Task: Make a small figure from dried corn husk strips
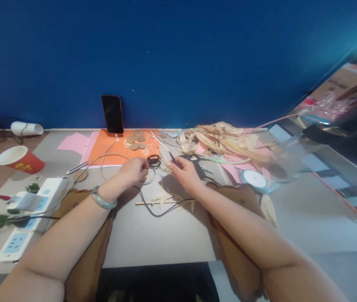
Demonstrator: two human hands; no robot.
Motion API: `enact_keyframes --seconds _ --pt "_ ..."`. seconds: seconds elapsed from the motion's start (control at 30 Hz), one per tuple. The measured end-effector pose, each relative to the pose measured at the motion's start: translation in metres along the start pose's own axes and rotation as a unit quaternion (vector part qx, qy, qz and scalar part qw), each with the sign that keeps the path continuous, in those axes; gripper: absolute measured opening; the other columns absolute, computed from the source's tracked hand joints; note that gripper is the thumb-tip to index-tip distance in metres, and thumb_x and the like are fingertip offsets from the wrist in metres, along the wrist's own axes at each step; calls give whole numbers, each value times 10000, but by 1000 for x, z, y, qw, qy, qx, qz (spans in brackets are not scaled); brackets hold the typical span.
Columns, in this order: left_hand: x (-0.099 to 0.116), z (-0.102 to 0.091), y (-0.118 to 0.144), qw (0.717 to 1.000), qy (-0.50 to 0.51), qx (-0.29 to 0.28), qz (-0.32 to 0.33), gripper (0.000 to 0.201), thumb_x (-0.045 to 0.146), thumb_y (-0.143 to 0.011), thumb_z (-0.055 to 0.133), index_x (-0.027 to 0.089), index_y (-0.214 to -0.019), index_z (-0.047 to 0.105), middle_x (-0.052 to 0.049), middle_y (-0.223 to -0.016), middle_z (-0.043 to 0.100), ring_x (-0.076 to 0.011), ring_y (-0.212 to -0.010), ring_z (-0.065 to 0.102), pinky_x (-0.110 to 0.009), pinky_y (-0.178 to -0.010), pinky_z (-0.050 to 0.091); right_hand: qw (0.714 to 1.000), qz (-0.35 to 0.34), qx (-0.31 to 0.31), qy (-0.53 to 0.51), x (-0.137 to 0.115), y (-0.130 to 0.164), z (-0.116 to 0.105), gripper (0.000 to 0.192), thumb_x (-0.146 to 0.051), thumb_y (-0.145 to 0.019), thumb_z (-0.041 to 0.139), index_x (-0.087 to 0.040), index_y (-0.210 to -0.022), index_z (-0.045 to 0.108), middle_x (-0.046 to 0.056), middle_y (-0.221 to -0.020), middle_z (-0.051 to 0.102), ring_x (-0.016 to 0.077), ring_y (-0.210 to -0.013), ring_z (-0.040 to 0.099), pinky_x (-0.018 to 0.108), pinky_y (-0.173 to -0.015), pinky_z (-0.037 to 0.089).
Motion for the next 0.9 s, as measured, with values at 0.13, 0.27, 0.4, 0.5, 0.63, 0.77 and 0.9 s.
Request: enact_keyframes --seconds 0.13,0.27,0.4,0.5,0.63,0.77,0.9 --pt "-1 14 0 989 -129 -61 31 128 189 -695 550 183 -781 645 -85 -875 664 -216 -804 613 -290 -698 431 1000 -8 -4 18 -3 1 1 330 -484 -750 634 -174 -698 536 -58 -541 399 79 -522 332 230 -495 269" --pt "-1 23 -3 979 -194 -57 8 171 160 -750 484 142 -787 650 -144 -860 658 -242 -780 628 -314 -675 437 1000 -19 -4 23 -5 2 0 278 -426 -742 643 -164 -707 554 -40 -602 446 81 -556 355 230 -526 297" --pt "-1 20 -3 985 -168 -33 -2 166 177 -757 482 136 -751 643 -137 -783 656 -227 -705 615 -318 -656 433 1000 -20 -5 19 -4 2 0 245 -392 -734 649 -163 -722 563 -37 -615 465 84 -567 372 230 -545 314" --pt "2 11 -1 1000 4 11 0 119 235 -756 524 163 -751 617 -67 -693 639 -177 -619 576 -284 -603 420 1000 -19 -7 20 -6 1 0 232 -375 -722 659 -156 -746 585 -22 -655 517 92 -601 419 236 -584 347" --pt "13 12 2 947 322 14 -11 161 323 -730 610 168 -754 569 12 -574 567 -110 -497 497 -223 -489 375 998 -7 -33 44 -9 3 3 295 -421 -694 691 -151 -787 619 -15 -664 551 100 -608 435 240 -590 359" --pt "26 23 6 898 440 -14 -9 218 322 -682 682 158 -732 548 21 -590 577 -74 -484 481 -196 -476 365 995 -19 -67 67 -11 5 6 319 -449 -702 694 -150 -788 629 -15 -661 558 104 -613 446 246 -604 370" --pt "29 25 9 888 459 -21 -9 199 285 -683 689 157 -744 549 42 -569 554 -60 -467 469 -188 -474 365 996 -40 -47 58 -12 6 6 271 -420 -753 652 -154 -749 602 -12 -693 561 101 -635 454 246 -635 381"
Point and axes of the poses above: each hand's wrist, its own y-axis away from the middle knuckle, its own z-axis out of the palm, x = y × z, the point moved 5 cm from there along -y, towards the middle knuckle
